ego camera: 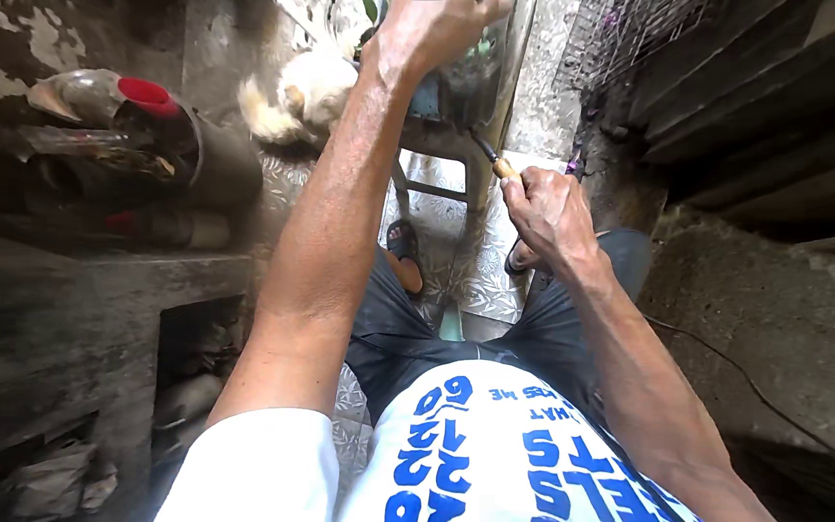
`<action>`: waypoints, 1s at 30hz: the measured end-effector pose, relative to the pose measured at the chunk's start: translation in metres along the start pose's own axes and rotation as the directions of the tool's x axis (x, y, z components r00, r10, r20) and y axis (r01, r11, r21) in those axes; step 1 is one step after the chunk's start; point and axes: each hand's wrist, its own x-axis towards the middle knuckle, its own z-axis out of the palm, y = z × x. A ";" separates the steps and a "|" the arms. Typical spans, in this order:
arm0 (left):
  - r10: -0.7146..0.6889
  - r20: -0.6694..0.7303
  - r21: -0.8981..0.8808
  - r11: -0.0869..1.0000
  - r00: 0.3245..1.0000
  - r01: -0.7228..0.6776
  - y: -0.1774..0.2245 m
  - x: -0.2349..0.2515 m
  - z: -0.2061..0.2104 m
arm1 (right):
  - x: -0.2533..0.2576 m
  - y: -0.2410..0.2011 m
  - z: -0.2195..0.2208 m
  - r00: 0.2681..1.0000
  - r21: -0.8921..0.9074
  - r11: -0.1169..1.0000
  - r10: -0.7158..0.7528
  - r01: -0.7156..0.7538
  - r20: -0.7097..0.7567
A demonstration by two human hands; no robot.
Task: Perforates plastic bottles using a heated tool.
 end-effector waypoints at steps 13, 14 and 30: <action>0.036 -0.025 -0.028 0.999 0.999 -0.036 -0.012 0.006 0.005 | 0.011 -0.022 0.005 0.999 -0.110 0.993 0.042 -0.040 0.021; 0.023 -0.017 -0.015 1.000 1.000 -0.024 -0.011 0.007 0.005 | 0.010 -0.021 0.005 0.999 -0.102 0.994 0.039 -0.036 0.021; 0.019 -0.048 -0.067 0.998 0.999 -0.022 -0.008 -0.002 0.001 | -0.005 0.001 -0.010 0.994 0.052 0.998 -0.037 0.042 -0.103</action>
